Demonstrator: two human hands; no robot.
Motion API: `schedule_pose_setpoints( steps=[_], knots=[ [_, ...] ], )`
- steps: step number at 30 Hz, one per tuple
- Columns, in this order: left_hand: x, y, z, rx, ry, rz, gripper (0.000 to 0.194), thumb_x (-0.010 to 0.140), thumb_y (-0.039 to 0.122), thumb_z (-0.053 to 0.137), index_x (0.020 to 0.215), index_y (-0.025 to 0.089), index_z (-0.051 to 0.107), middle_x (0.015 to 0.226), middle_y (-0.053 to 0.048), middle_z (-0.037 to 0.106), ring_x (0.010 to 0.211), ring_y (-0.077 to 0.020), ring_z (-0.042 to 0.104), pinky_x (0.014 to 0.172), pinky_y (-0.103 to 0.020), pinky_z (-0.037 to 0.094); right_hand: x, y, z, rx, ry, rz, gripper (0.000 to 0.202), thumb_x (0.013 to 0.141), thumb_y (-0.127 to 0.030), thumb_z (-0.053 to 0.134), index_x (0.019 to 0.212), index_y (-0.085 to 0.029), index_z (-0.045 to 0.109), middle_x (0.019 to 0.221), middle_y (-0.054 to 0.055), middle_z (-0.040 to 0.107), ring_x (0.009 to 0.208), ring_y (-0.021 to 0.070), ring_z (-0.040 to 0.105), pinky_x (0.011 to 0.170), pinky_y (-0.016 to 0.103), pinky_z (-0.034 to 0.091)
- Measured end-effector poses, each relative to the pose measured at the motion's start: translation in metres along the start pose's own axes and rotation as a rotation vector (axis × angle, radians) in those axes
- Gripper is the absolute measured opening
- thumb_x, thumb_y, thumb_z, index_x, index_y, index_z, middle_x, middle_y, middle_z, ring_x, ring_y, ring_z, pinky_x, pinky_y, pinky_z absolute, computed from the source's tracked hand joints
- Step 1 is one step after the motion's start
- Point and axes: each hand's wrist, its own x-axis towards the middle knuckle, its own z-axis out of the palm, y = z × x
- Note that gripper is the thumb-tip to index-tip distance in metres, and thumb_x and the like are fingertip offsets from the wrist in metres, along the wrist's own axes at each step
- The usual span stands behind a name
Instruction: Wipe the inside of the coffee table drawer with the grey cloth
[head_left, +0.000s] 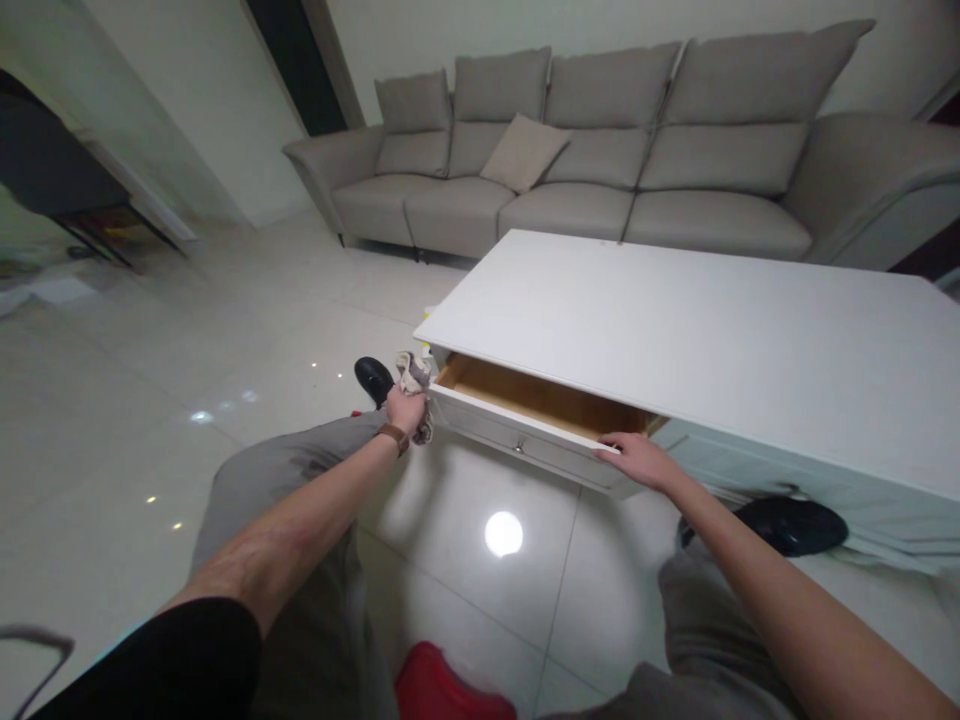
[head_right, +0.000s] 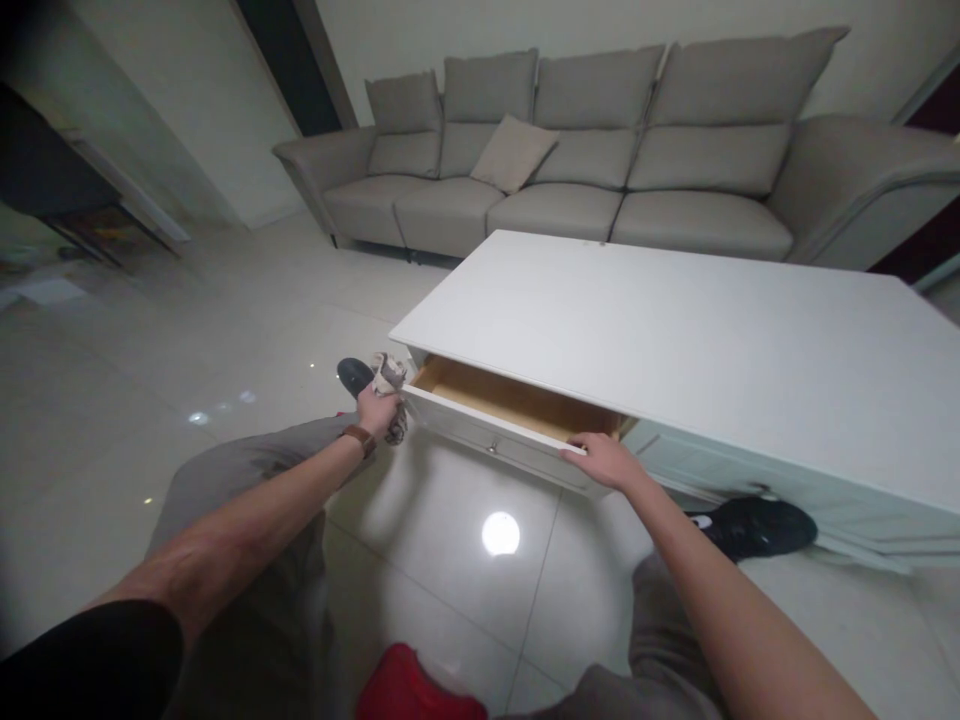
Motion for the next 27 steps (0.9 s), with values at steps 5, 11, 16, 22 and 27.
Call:
schedule_pose_setpoints(
  steps=[5, 11, 16, 22, 27],
  knots=[
    [-0.008, 0.026, -0.032, 0.276, 0.034, 0.375, 0.038, 0.074, 0.02, 0.065, 0.111, 0.018, 0.074, 0.107, -0.011, 0.072, 0.096, -0.0274, 0.066, 0.085, -0.036, 0.051, 0.0, 0.0, 0.0, -0.014, -0.004, 0.001, 0.051, 0.095, -0.058, 0.043, 0.114, -0.022, 0.075, 0.12, 0.009, 0.073, 0.107, 0.0285, 0.066, 0.093, 0.037, 0.049],
    [-0.063, 0.079, -0.028, 0.582, -0.373, 0.975, 0.055, 0.075, 0.006, 0.06, 0.125, 0.026, 0.07, 0.11, -0.008, 0.07, 0.103, -0.0281, 0.054, 0.084, -0.037, 0.047, 0.001, 0.002, 0.0, -0.03, -0.004, -0.017, 0.053, 0.095, -0.06, 0.043, 0.109, -0.022, 0.077, 0.115, 0.01, 0.074, 0.103, 0.0276, 0.067, 0.092, 0.036, 0.049],
    [-0.145, 0.122, 0.015, 0.617, -0.575, 1.157, 0.043, 0.081, 0.011, 0.063, 0.122, 0.024, 0.067, 0.11, -0.011, 0.065, 0.105, -0.0277, 0.05, 0.081, -0.038, 0.046, -0.002, 0.0, -0.001, -0.018, 0.045, -0.018, 0.053, 0.093, -0.062, 0.045, 0.102, -0.021, 0.078, 0.107, 0.009, 0.076, 0.097, 0.0277, 0.068, 0.086, 0.036, 0.051],
    [-0.224, 0.151, 0.06, 0.547, -0.604, 1.331, 0.029, 0.093, 0.013, 0.051, 0.119, 0.016, 0.063, 0.109, -0.014, 0.062, 0.109, -0.0279, 0.05, 0.079, -0.037, 0.045, -0.007, -0.002, -0.003, -0.008, 0.092, -0.006, 0.035, 0.085, -0.049, 0.06, 0.102, -0.023, 0.078, 0.103, 0.008, 0.077, 0.094, 0.0282, 0.07, 0.081, 0.033, 0.051],
    [-0.222, 0.146, 0.061, 0.536, -0.599, 1.376, 0.04, 0.095, 0.014, 0.047, 0.134, 0.019, 0.055, 0.115, -0.012, 0.061, 0.107, -0.0267, 0.05, 0.079, -0.037, 0.044, -0.007, -0.002, -0.002, -0.075, 0.057, -0.019, 0.031, 0.084, -0.044, 0.061, 0.102, -0.025, 0.078, 0.102, 0.007, 0.077, 0.094, 0.0273, 0.069, 0.08, 0.031, 0.049]
  ],
)
